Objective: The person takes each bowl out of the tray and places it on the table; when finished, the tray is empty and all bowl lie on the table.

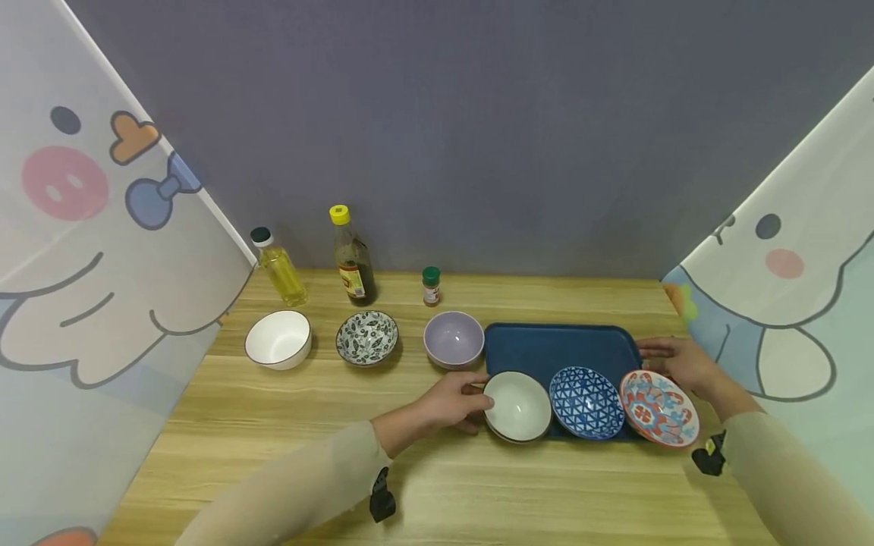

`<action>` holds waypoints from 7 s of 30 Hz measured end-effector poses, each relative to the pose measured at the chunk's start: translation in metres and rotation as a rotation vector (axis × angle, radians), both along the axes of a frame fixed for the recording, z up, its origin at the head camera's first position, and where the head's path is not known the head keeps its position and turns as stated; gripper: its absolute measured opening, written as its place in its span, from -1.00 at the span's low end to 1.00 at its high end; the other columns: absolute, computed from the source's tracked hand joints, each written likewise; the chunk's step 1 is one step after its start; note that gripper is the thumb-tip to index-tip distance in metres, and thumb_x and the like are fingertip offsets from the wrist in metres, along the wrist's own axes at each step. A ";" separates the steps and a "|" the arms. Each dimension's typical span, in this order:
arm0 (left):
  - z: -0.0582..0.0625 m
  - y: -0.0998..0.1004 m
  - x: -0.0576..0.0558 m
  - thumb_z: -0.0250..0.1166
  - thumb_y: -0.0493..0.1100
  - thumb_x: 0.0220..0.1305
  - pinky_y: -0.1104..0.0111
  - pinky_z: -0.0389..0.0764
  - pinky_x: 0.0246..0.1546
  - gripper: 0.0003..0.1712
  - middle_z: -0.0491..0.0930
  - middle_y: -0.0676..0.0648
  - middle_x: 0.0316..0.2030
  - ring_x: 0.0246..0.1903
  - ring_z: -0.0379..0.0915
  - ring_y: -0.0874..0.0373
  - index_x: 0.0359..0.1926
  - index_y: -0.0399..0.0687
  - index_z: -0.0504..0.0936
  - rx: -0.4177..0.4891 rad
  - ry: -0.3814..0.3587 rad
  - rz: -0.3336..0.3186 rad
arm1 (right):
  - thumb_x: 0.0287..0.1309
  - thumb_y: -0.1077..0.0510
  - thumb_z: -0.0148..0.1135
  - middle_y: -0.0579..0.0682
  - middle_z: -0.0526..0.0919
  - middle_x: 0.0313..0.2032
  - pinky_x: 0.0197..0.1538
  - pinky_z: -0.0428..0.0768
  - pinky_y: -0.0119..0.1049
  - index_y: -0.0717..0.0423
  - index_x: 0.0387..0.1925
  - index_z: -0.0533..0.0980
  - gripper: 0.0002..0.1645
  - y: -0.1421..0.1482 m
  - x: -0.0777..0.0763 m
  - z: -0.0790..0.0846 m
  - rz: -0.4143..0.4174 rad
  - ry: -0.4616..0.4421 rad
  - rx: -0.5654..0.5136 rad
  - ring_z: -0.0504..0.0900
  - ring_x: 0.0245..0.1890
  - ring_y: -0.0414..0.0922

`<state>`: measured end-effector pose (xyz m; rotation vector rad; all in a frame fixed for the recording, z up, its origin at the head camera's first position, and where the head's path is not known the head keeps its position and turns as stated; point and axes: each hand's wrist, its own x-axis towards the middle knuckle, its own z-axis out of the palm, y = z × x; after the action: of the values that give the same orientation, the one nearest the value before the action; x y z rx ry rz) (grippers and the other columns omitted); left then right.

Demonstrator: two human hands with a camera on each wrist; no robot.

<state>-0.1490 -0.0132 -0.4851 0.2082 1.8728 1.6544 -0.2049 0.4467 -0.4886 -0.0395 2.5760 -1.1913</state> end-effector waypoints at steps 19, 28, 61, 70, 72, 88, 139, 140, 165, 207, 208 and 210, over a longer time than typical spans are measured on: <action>0.002 0.009 0.002 0.27 -0.40 0.20 -0.03 0.79 -0.14 -0.29 0.71 -0.36 0.00 -0.18 0.71 -0.01 0.41 -0.41 0.40 -0.010 -0.005 0.053 | 0.41 0.26 0.23 0.54 0.42 0.29 -0.18 0.75 -0.31 0.49 0.40 0.30 -0.35 0.000 -0.001 0.003 -0.001 -0.012 0.017 0.67 0.11 0.22; -0.001 0.008 0.002 0.27 -0.41 0.18 -0.02 0.80 -0.20 -0.31 0.73 -0.38 -0.08 -0.25 0.72 -0.02 0.38 -0.42 0.43 -0.015 -0.003 0.076 | 0.41 0.26 0.24 0.53 0.42 0.30 -0.19 0.76 -0.28 0.48 0.41 0.30 -0.34 0.001 -0.002 0.001 -0.013 -0.031 -0.004 0.72 -0.04 -0.14; 0.025 -0.052 -0.004 0.23 -0.24 0.37 0.19 0.82 -0.28 -0.48 0.72 -0.25 -0.08 -0.33 0.73 0.07 0.32 -0.32 0.54 0.033 0.039 0.238 | 0.38 0.28 0.26 0.52 0.49 0.24 -0.20 0.76 -0.32 0.50 0.36 0.35 -0.37 0.001 0.001 -0.003 -0.010 0.011 0.007 0.65 -0.16 -0.40; 0.039 -0.115 0.012 0.20 -0.24 0.41 0.14 0.82 -0.20 -0.41 0.65 -0.30 0.04 -0.36 0.70 0.09 0.40 -0.37 0.41 0.029 0.044 0.326 | 0.35 0.31 0.27 0.51 0.50 0.24 -0.20 0.76 -0.32 0.50 0.36 0.35 -0.37 0.000 -0.001 -0.004 -0.011 0.013 0.002 0.60 -0.18 -0.52; 0.041 -0.131 0.017 0.20 -0.24 0.41 0.16 0.82 -0.21 -0.39 0.63 -0.30 0.05 -0.37 0.70 0.09 0.42 -0.36 0.38 0.028 0.043 0.362 | 0.36 0.28 0.28 0.51 0.50 0.24 -0.20 0.76 -0.33 0.51 0.36 0.35 -0.36 -0.001 -0.002 -0.004 -0.008 0.014 -0.002 0.59 -0.19 -0.54; 0.027 -0.247 0.059 0.07 -0.18 0.57 0.22 0.80 -0.10 -0.34 0.59 -0.19 -0.01 -0.22 0.74 0.10 0.54 -0.31 0.13 -0.023 0.018 0.554 | 0.33 0.43 0.15 0.55 0.46 0.25 -0.17 0.76 -0.33 0.56 0.37 0.30 -0.39 0.006 0.001 -0.007 -0.003 0.004 -0.016 0.58 -0.19 -0.57; 0.002 -0.361 0.093 0.15 -0.20 0.57 0.38 0.78 -0.12 -0.70 0.65 0.35 -0.06 -0.11 0.67 0.35 0.16 0.26 0.58 -0.065 0.162 0.579 | 0.41 0.26 0.22 0.50 0.48 0.26 -0.19 0.72 -0.39 0.52 0.36 0.34 -0.38 0.003 0.001 0.000 0.000 0.017 0.049 0.51 -0.20 -0.62; 0.007 -0.360 0.092 0.15 -0.20 0.56 0.41 0.77 -0.13 -0.72 0.65 0.36 -0.05 -0.10 0.65 0.39 0.15 0.25 0.58 -0.080 0.187 0.579 | 0.41 0.26 0.21 0.50 0.48 0.26 -0.19 0.73 -0.37 0.52 0.37 0.33 -0.38 0.002 0.001 0.000 -0.001 0.012 0.042 0.52 -0.20 -0.61; 0.103 -0.163 0.021 0.22 -0.20 0.49 0.16 0.74 -0.01 -0.63 0.62 -0.18 0.07 -0.04 0.65 0.17 0.24 -0.20 0.54 -0.122 0.426 0.281 | 0.41 0.20 0.25 0.50 0.48 0.26 -0.20 0.76 -0.32 0.51 0.37 0.33 -0.34 0.011 -0.003 -0.006 0.033 0.012 0.003 0.62 -0.19 -0.52; -0.011 0.085 -0.017 0.45 -0.36 0.20 0.06 0.81 -0.25 -0.19 0.59 -0.14 0.06 -0.18 0.72 0.04 0.46 0.01 0.42 0.091 -0.102 -0.026 | 0.43 0.23 0.23 0.50 0.57 0.16 -0.20 0.73 -0.36 0.50 0.33 0.39 -0.42 0.013 0.015 -0.019 0.055 0.102 -0.042 0.59 -0.14 -0.54; -0.012 0.087 -0.016 0.46 -0.36 0.20 0.05 0.81 -0.26 -0.18 0.59 -0.13 0.05 -0.18 0.72 0.03 0.46 0.02 0.42 0.093 -0.106 -0.024 | 0.42 0.23 0.23 0.50 0.57 0.15 -0.21 0.73 -0.37 0.50 0.33 0.40 -0.42 0.013 0.015 -0.019 0.053 0.106 -0.043 0.59 -0.14 -0.54; -0.012 0.091 -0.015 0.45 -0.37 0.20 0.03 0.81 -0.26 -0.18 0.59 -0.12 0.04 -0.18 0.71 0.01 0.47 0.03 0.41 0.095 -0.114 -0.021 | 0.41 0.22 0.25 0.48 0.60 0.14 -0.21 0.72 -0.39 0.50 0.32 0.41 -0.42 0.013 0.014 -0.020 0.042 0.109 -0.044 0.60 -0.15 -0.54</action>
<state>-0.1636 0.0780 -0.4972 0.1689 1.7043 1.7068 -0.1905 0.4598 -0.5085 -0.1716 2.6283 -1.2634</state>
